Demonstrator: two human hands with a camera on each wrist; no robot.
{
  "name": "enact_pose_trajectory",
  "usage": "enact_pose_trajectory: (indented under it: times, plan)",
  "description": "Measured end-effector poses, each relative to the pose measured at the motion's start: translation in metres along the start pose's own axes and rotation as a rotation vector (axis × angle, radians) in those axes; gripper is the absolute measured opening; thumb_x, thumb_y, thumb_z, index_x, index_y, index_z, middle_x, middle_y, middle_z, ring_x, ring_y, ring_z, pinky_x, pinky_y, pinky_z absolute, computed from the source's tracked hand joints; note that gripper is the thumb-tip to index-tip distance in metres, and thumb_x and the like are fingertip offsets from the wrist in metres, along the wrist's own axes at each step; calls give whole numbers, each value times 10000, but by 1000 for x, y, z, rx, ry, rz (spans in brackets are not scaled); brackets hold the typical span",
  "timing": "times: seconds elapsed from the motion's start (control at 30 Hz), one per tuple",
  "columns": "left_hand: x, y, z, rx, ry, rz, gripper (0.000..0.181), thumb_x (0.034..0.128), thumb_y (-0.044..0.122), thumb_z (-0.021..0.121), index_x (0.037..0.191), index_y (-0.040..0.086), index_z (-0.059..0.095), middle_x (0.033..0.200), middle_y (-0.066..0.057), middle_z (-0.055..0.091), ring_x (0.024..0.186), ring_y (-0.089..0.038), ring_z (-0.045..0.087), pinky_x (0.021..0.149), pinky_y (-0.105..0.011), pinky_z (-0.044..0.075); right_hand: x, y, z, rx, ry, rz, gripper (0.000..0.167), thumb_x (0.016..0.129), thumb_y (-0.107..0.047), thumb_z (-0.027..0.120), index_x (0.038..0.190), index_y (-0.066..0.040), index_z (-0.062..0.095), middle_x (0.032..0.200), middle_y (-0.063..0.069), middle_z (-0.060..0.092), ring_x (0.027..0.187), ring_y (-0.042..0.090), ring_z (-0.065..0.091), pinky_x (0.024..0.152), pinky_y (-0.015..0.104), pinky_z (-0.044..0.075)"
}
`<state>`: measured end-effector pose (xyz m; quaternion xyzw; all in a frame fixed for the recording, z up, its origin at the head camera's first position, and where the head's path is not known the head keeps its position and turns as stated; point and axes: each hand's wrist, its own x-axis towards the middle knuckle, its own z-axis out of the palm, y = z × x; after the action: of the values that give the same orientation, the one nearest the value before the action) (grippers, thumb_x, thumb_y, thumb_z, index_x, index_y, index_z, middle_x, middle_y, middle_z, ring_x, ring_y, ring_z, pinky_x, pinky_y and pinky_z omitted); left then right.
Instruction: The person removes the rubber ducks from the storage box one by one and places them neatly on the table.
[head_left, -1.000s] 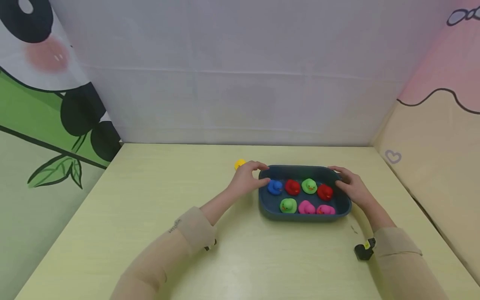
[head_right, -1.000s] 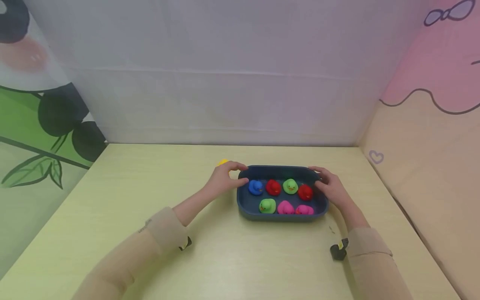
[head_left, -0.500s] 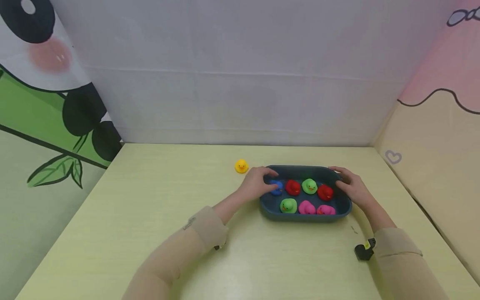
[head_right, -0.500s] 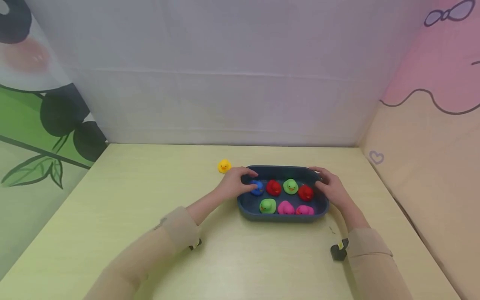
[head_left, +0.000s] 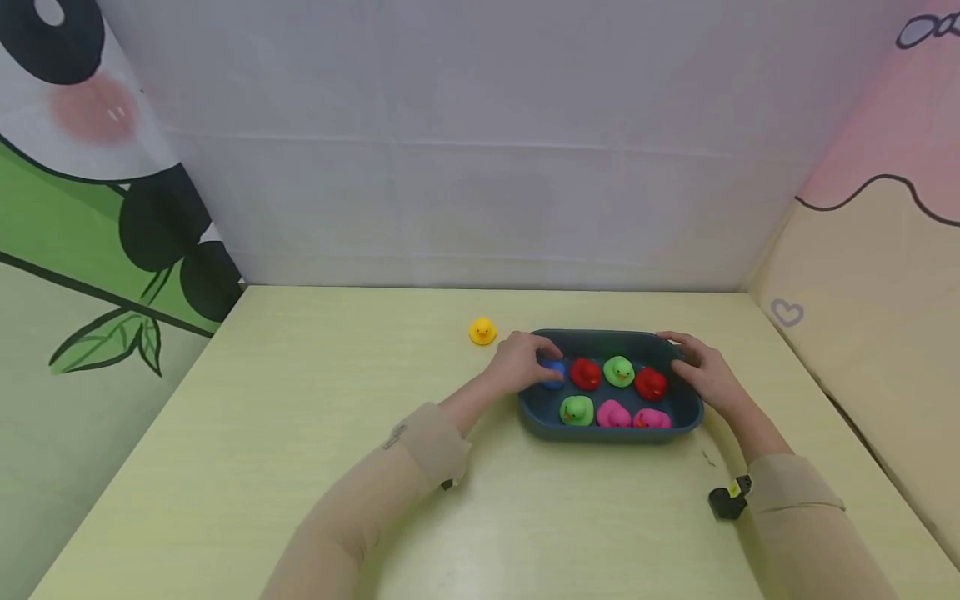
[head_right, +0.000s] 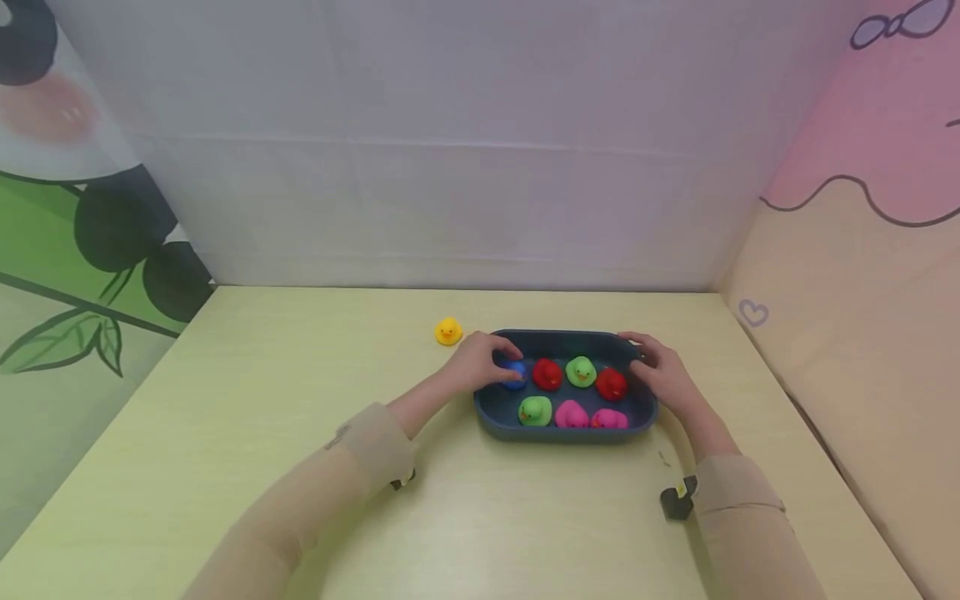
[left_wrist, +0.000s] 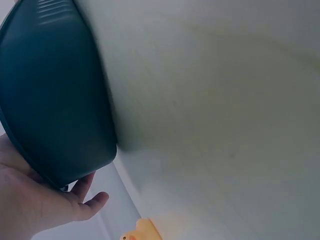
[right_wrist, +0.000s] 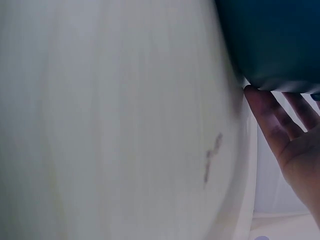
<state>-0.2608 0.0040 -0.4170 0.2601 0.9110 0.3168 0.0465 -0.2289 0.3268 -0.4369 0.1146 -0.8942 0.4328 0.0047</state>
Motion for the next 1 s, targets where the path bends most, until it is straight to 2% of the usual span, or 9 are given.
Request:
enact_pose_trajectory:
  times: [0.13, 0.3, 0.47, 0.7, 0.8, 0.9, 1.0]
  plan:
    - [0, 1, 1, 49, -10, -20, 298, 776, 312, 775, 1023, 153, 724, 978, 36, 710, 950, -158, 599, 820, -262, 463, -1, -1, 1, 1, 0, 6, 425, 970, -95, 434, 1394, -83, 410, 1336, 292, 476, 1177, 475, 495, 945, 489, 447]
    - [-1, 1, 2, 89, -31, -40, 280, 788, 336, 761, 1012, 172, 726, 967, 49, 702, 930, -154, 565, 793, -259, 442, -3, -3, 2, 12, -7, 10, 432, 966, -83, 424, 1398, -65, 398, 1343, 314, 454, 1193, 510, 464, 958, 606, 389]
    - [-2, 2, 1, 79, -39, -45, 274, 793, 331, 757, 1013, 169, 730, 976, 45, 701, 952, -171, 534, 834, -288, 426, -4, -5, 1, 8, -3, 19, 431, 967, -83, 421, 1397, -68, 398, 1343, 310, 458, 1190, 503, 469, 959, 611, 384]
    - [-1, 3, 1, 45, -18, -29, 267, 796, 308, 756, 1016, 161, 727, 987, 39, 707, 948, -154, 582, 835, -287, 444, -4, -6, 0, 7, 3, 18, 442, 968, -75, 425, 1409, -73, 395, 1324, 305, 477, 1173, 480, 492, 961, 586, 400]
    - [-1, 3, 1, 7, 2, -25, 265, 796, 285, 758, 1019, 146, 722, 997, 20, 705, 948, -160, 593, 836, -286, 454, -4, -5, 0, 4, 7, 16, 442, 969, -79, 434, 1409, -74, 398, 1325, 296, 482, 1172, 470, 499, 959, 553, 420]
    - [-1, 3, 1, -13, 23, -22, 261, 795, 278, 760, 1017, 147, 720, 995, 13, 703, 941, -160, 597, 824, -278, 457, -3, -4, -1, 0, 3, 7, 439, 970, -86, 442, 1407, -71, 399, 1325, 291, 485, 1169, 465, 505, 940, 423, 462]
    - [-2, 2, 0, 3, 53, -16, 259, 789, 287, 763, 1013, 164, 724, 1000, 15, 702, 946, -165, 598, 816, -292, 447, -2, -1, -1, -3, 4, -3, 434, 970, -88, 443, 1402, -70, 404, 1322, 288, 490, 1165, 460, 510, 898, 278, 458]
